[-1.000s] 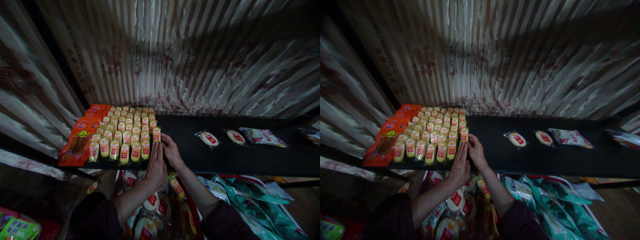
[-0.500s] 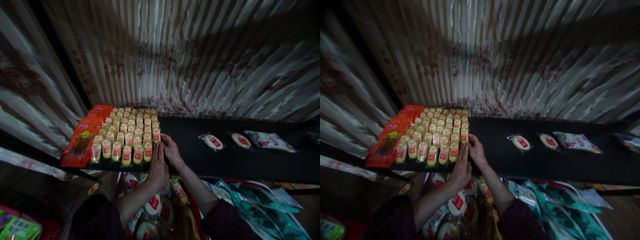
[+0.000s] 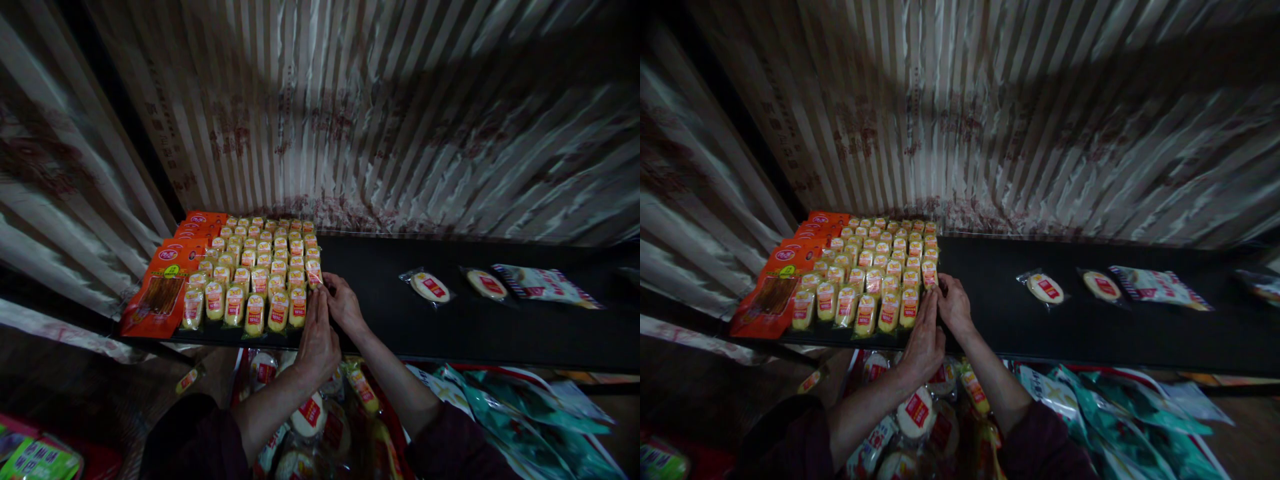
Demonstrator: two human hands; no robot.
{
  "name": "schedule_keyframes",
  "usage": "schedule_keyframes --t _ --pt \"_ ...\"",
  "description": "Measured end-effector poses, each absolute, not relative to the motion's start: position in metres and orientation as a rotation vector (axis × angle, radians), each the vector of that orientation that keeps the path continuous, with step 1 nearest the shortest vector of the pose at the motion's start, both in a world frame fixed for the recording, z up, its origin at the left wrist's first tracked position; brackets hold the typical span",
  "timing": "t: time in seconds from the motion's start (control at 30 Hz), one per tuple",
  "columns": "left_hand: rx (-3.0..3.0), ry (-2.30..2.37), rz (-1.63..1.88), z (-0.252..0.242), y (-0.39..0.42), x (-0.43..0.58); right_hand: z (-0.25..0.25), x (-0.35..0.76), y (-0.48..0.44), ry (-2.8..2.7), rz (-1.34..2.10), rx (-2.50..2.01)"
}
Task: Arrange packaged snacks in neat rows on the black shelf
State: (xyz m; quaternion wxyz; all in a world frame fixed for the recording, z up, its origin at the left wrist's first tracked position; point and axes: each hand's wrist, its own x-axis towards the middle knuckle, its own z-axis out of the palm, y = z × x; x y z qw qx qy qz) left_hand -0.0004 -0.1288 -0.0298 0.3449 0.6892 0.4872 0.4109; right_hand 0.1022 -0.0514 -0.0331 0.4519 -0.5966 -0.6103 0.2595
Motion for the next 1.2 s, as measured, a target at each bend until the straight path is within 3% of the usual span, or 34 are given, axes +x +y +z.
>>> schedule_keyframes --t 0.67,1.2 --pt "1.762 1.265 1.069 -0.032 -0.127 0.001 -0.03 0.104 -0.05 -1.644 0.484 -1.581" --pt "1.789 1.32 1.022 -0.035 -0.127 0.002 -0.026 0.106 -0.039 -1.591 0.589 -1.606"
